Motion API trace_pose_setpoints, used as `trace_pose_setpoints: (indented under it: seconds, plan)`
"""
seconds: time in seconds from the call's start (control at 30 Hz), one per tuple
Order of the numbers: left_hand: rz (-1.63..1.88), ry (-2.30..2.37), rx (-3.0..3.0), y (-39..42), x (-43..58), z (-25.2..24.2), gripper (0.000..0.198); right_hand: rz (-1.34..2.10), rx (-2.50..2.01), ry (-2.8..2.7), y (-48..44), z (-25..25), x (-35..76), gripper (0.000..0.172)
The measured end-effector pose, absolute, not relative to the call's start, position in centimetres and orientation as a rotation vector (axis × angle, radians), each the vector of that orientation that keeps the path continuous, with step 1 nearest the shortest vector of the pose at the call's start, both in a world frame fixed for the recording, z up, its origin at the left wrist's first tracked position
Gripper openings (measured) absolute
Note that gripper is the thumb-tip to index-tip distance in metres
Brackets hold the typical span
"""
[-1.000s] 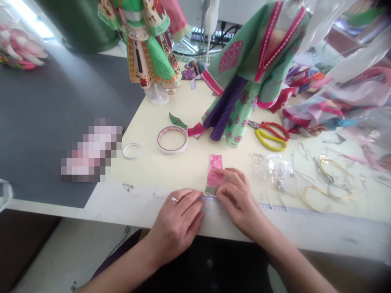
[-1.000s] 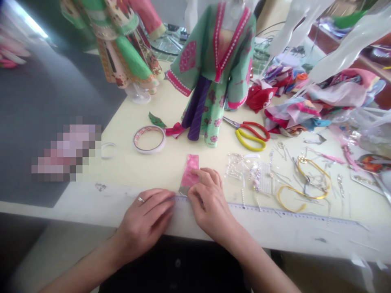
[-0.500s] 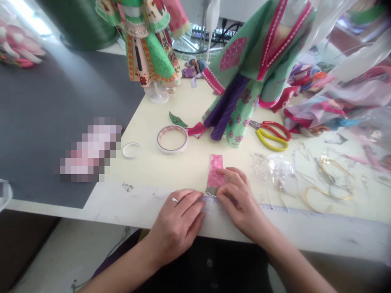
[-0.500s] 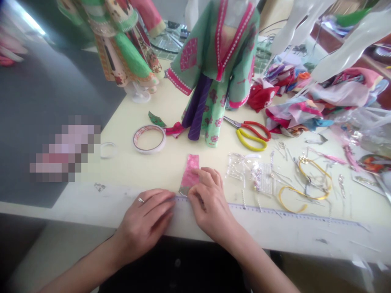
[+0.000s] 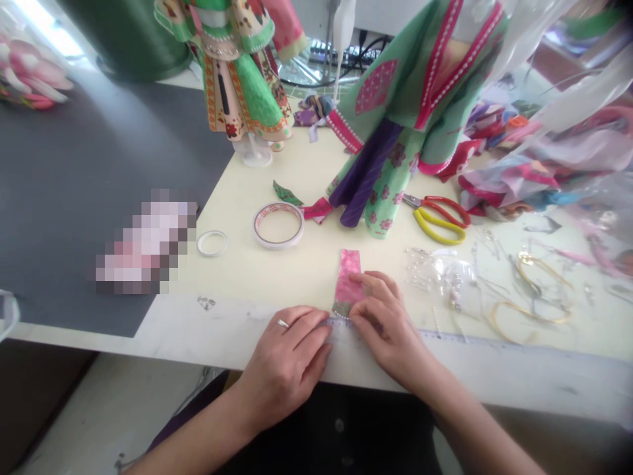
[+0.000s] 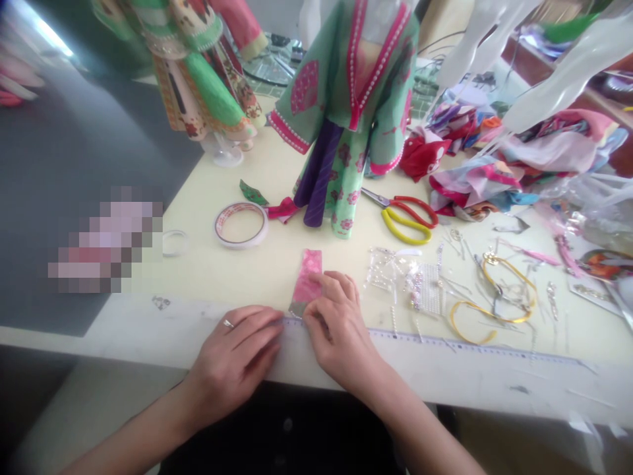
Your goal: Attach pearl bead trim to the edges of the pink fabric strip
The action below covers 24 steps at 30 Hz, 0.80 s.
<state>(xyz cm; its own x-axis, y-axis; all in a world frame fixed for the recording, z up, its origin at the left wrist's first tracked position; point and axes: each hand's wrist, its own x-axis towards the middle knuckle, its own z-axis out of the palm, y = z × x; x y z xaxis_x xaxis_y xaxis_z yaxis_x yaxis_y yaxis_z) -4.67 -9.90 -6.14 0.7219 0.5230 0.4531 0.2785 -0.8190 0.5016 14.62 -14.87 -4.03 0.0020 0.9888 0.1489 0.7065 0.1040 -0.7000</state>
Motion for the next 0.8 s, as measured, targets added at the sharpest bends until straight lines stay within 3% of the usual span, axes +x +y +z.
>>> trace_pose_setpoints:
  seconds: [0.8]
  plan:
    - [0.849,0.602,2.53,-9.83,-4.68,-6.31,0.03,0.567,-1.667,-1.777,-14.95,-4.13,14.69,0.016]
